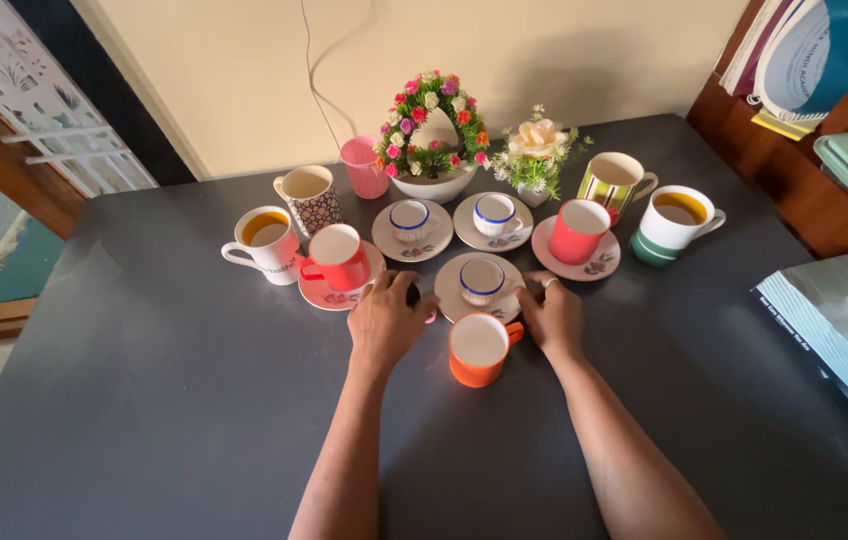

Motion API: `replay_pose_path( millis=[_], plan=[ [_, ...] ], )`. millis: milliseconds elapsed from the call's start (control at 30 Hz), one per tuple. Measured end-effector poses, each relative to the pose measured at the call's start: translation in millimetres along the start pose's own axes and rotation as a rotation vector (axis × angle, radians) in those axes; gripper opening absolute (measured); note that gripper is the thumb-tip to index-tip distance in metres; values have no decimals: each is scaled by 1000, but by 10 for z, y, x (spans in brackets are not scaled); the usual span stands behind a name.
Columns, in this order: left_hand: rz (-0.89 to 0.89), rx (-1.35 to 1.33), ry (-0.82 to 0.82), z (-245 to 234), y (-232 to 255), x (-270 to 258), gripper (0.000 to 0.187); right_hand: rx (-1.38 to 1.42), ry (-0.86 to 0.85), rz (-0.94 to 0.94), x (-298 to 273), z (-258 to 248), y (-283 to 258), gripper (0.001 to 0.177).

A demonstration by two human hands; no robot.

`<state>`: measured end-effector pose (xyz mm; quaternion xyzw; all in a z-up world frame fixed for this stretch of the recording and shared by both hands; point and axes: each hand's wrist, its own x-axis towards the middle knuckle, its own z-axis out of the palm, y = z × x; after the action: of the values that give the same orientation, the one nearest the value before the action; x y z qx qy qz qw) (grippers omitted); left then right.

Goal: The person arranges multiple cups and saucers on a table, placing each cup onto a saucer and organizing them in rows. The person also moves a small potted plant to the side to clear space for the arrangement.

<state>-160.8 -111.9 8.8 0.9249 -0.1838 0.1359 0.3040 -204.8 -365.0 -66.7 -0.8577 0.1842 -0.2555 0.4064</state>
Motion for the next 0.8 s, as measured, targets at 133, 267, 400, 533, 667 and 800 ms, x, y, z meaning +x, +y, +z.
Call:
replay_pose_path(
  millis=[133,267,400,533,667,800],
  plan=[
    [-88,64,-213,-135,85,-7,57,28,-28,-31,4,-8,8,34],
    [-209,20,-518,-447,53,3,52,80,-103,-64,-7,-8,0,40],
    [-202,24,-544,-559,-43,-4,49,50,-147,-72,-35,-42,-64,41],
    [-228,51,-534,-594,-69,-9,56,41,-131,-33,-48,-52,-121,37],
    [-59,37,-419,-602,78,-15,61,35,-68,-13,-25,-30,-66,39],
    [245,-170,-271,-475,280,-88,79,137,-7,-60,10,39,81,38]
  ],
)
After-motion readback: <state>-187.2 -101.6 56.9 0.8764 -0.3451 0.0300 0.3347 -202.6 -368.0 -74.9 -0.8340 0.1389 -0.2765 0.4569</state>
